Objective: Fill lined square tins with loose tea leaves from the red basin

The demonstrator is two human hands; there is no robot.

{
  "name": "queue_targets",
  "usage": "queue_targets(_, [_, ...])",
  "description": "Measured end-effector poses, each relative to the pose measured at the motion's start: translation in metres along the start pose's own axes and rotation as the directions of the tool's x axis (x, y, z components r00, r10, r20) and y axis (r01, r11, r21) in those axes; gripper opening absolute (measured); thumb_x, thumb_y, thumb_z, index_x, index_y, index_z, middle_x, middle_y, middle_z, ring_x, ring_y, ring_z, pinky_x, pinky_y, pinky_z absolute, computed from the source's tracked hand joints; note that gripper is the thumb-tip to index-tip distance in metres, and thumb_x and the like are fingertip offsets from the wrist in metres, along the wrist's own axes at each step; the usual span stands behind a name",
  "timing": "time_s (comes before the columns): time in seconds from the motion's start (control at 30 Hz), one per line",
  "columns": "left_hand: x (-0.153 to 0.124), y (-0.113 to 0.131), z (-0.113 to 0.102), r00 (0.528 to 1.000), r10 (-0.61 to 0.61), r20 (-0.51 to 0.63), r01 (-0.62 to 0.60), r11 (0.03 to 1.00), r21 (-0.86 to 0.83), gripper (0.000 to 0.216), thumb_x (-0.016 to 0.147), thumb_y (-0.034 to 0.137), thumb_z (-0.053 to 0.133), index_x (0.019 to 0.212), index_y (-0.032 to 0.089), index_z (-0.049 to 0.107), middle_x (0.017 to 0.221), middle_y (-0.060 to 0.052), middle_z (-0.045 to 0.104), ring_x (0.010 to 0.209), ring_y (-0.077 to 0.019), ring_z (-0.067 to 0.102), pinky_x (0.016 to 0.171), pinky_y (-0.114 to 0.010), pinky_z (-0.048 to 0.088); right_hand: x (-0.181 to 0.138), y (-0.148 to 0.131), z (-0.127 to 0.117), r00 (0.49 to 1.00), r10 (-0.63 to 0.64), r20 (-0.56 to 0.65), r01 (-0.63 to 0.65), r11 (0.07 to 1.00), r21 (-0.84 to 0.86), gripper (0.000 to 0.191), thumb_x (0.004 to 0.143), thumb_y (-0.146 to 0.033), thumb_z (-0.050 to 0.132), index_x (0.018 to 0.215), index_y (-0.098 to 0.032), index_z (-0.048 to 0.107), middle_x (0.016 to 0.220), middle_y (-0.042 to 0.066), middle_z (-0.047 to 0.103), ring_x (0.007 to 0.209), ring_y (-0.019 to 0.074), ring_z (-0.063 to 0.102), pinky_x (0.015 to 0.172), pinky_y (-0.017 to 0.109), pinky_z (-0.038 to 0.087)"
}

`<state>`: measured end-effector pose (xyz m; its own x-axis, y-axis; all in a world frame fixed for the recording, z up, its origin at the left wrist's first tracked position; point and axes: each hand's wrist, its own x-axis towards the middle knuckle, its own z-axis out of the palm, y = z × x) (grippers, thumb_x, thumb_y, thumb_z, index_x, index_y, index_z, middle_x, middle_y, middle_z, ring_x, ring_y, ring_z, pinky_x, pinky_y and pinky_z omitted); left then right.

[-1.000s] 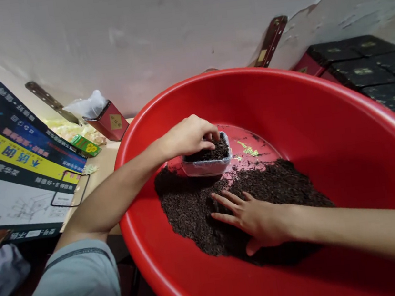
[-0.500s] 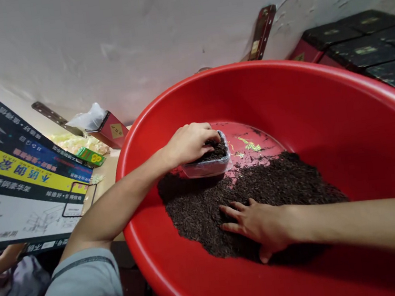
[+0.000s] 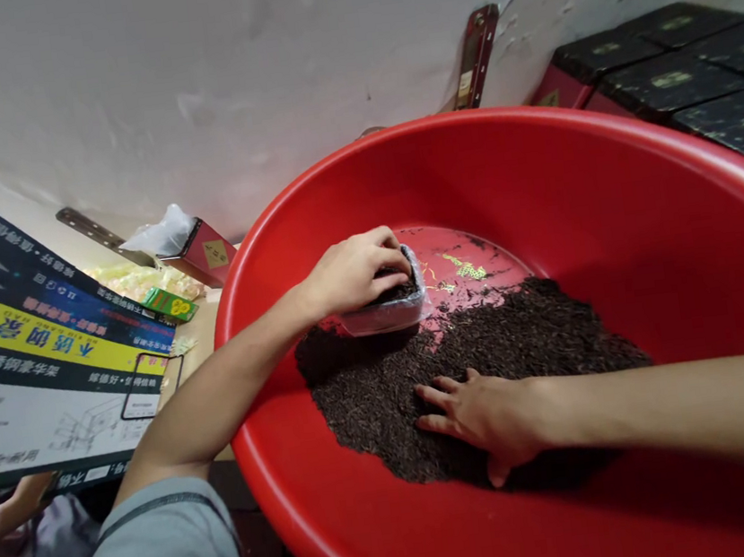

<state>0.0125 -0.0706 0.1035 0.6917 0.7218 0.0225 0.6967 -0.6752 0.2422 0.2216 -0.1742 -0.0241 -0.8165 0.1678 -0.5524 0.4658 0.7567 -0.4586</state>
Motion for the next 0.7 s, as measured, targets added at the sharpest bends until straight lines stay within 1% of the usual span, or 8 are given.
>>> queue_targets(0.1, [0.000,0.002,0.000,0.993,-0.061,-0.103,0.063,0.998,0.017,0.021,0.101,0.029,0.063,0.113,0.021,0.079,0.120,-0.009,0.070,0.106,-0.0199,0.068,0.097,-0.035,0.053,0.003,0.004,0.007,1.000,-0.006,-0.030,0.006,1.000,0.007,0.119,0.055,-0.035,0.101,0.160,-0.027,0.046,0.170,0.027,0.029,0.148,0.0567,0.037,0.107,0.079,0.041])
queue_targets(0.2, [0.003,0.003,0.008,0.996,-0.072,-0.045,0.076,0.994,0.085,0.024,0.101,0.030,0.062,0.114,0.018,0.078,0.119,-0.011,0.071,0.107,-0.0226,0.068,0.095,-0.037,0.055,0.005,0.004,0.008,0.999,-0.007,-0.045,0.007,1.000,0.009,0.120,0.053,-0.035,0.101,0.160,-0.027,0.047,0.169,0.026,0.030,0.148,0.0572,0.038,0.107,0.079,0.041])
queue_targets(0.3, [0.005,0.001,0.011,0.999,-0.032,-0.011,0.033,0.996,0.084,0.022,0.101,0.027,0.062,0.112,0.016,0.078,0.116,-0.012,0.073,0.107,-0.0226,0.070,0.096,-0.037,0.055,0.004,-0.001,-0.001,0.999,0.003,0.033,-0.003,1.000,-0.022,0.120,0.056,-0.034,0.100,0.162,-0.025,0.044,0.170,0.028,0.028,0.148,0.0578,0.037,0.106,0.079,0.043])
queue_targets(0.37, [0.004,-0.003,0.007,0.996,-0.001,-0.091,0.005,0.999,0.038,0.019,0.100,0.023,0.065,0.111,0.016,0.078,0.115,-0.011,0.073,0.107,-0.0206,0.070,0.100,-0.035,0.054,0.002,-0.005,-0.008,0.996,0.019,0.084,-0.016,0.999,-0.039,0.120,0.058,-0.031,0.099,0.163,-0.024,0.042,0.170,0.029,0.026,0.148,0.0584,0.036,0.105,0.079,0.043])
queue_targets(0.47, [0.002,-0.007,-0.001,0.980,-0.016,-0.199,0.018,1.000,0.007,0.016,0.098,0.019,0.066,0.108,0.016,0.079,0.113,-0.009,0.075,0.103,-0.0182,0.071,0.099,-0.033,0.054,0.000,-0.010,-0.016,0.995,0.031,0.090,-0.028,0.999,-0.033,0.118,0.058,-0.027,0.099,0.162,-0.023,0.043,0.169,0.029,0.027,0.148,0.0589,0.036,0.105,0.079,0.043])
queue_targets(0.57, [0.003,-0.008,0.000,0.994,-0.052,-0.098,0.058,0.997,0.059,0.017,0.096,0.020,0.066,0.105,0.017,0.080,0.106,-0.009,0.077,0.097,-0.0190,0.072,0.095,-0.034,0.055,-0.003,-0.015,-0.022,0.991,0.040,0.127,-0.033,0.998,-0.058,0.116,0.063,-0.027,0.097,0.164,-0.022,0.040,0.170,0.030,0.025,0.149,0.0577,0.036,0.105,0.080,0.044])
queue_targets(0.63, [0.003,-0.008,0.002,0.999,-0.054,0.007,0.053,0.993,0.103,0.018,0.096,0.019,0.065,0.106,0.016,0.080,0.106,-0.010,0.078,0.097,-0.0200,0.072,0.094,-0.035,0.056,-0.005,-0.018,-0.026,0.988,0.045,0.150,-0.034,0.996,-0.077,0.115,0.066,-0.025,0.095,0.165,-0.020,0.038,0.169,0.031,0.024,0.149,0.0574,0.035,0.105,0.081,0.043])
queue_targets(0.7, [0.002,-0.010,-0.001,0.998,-0.038,0.054,0.032,0.995,0.097,0.019,0.095,0.018,0.066,0.107,0.015,0.080,0.108,-0.011,0.079,0.098,-0.0197,0.073,0.095,-0.034,0.056,-0.006,-0.020,-0.029,0.986,0.048,0.157,-0.036,0.996,-0.077,0.113,0.067,-0.023,0.095,0.164,-0.018,0.037,0.169,0.032,0.023,0.149,0.0581,0.035,0.104,0.082,0.043])
